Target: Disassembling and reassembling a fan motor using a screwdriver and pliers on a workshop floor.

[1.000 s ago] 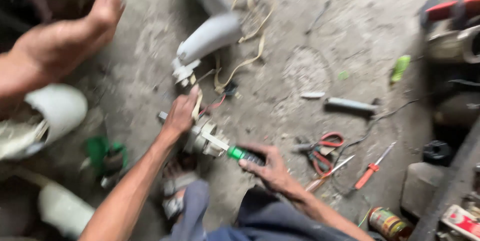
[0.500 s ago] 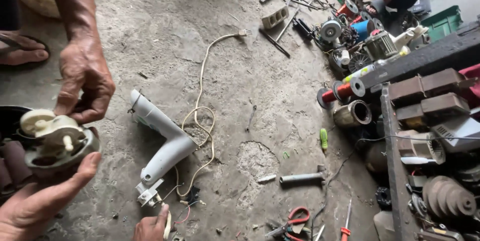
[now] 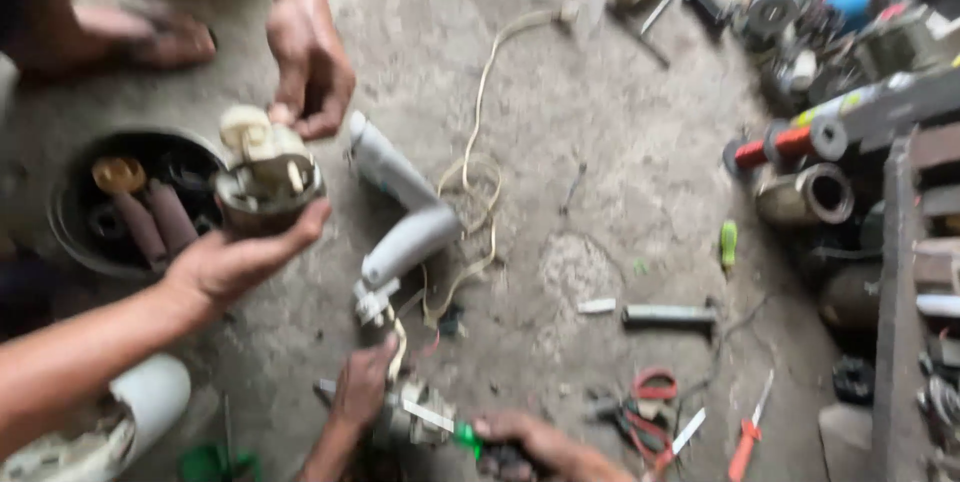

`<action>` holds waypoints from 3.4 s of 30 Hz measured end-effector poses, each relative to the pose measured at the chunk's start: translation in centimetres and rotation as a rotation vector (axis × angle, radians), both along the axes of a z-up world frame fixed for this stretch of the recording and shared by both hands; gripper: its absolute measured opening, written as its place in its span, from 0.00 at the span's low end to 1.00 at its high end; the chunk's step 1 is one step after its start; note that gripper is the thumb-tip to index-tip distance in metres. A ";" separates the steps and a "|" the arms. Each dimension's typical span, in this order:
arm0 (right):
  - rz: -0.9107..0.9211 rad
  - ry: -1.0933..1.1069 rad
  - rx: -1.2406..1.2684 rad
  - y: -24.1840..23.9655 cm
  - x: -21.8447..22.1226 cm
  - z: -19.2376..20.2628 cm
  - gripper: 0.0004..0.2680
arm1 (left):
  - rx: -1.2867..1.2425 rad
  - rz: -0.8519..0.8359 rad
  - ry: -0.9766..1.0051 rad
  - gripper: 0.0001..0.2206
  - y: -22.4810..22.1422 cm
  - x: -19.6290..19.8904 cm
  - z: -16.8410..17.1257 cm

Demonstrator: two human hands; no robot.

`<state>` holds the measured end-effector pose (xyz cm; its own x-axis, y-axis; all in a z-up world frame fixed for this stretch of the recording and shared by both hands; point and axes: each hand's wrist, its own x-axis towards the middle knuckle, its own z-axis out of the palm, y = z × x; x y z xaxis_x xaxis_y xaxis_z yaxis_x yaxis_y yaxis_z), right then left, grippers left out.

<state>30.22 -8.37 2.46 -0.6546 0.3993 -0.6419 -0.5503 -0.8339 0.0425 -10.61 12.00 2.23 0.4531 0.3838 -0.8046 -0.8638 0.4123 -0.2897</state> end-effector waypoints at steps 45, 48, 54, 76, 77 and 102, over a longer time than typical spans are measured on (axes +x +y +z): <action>0.938 -0.934 0.963 6.1 -4.0 9.3 0.16 | 2.529 -1.415 1.908 0.16 17.2 38.6 -7.3; 0.892 -0.950 0.972 6.7 -3.5 12.0 0.19 | 1.877 -0.891 1.355 0.06 11.7 35.3 2.0; 0.786 -0.965 0.934 3.6 -4.3 8.9 0.17 | 1.241 -0.913 1.152 0.10 -0.2 18.3 13.7; 0.741 -1.023 0.800 2.0 -6.1 8.2 0.20 | 0.797 -1.474 1.641 0.11 -18.3 4.8 7.3; 0.766 -1.032 0.849 1.9 -6.0 8.1 0.20 | 0.785 -1.497 1.636 0.11 -18.3 4.9 7.2; 0.784 -0.843 0.422 6.0 -7.7 11.2 0.16 | 0.968 -1.618 1.575 0.05 -14.4 6.5 6.6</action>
<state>22.49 -2.34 13.64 -0.2535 0.3632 -0.8966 0.3820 -0.8139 -0.4377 -4.12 -2.37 8.81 0.1501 0.8002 -0.5806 0.8035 0.2434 0.5433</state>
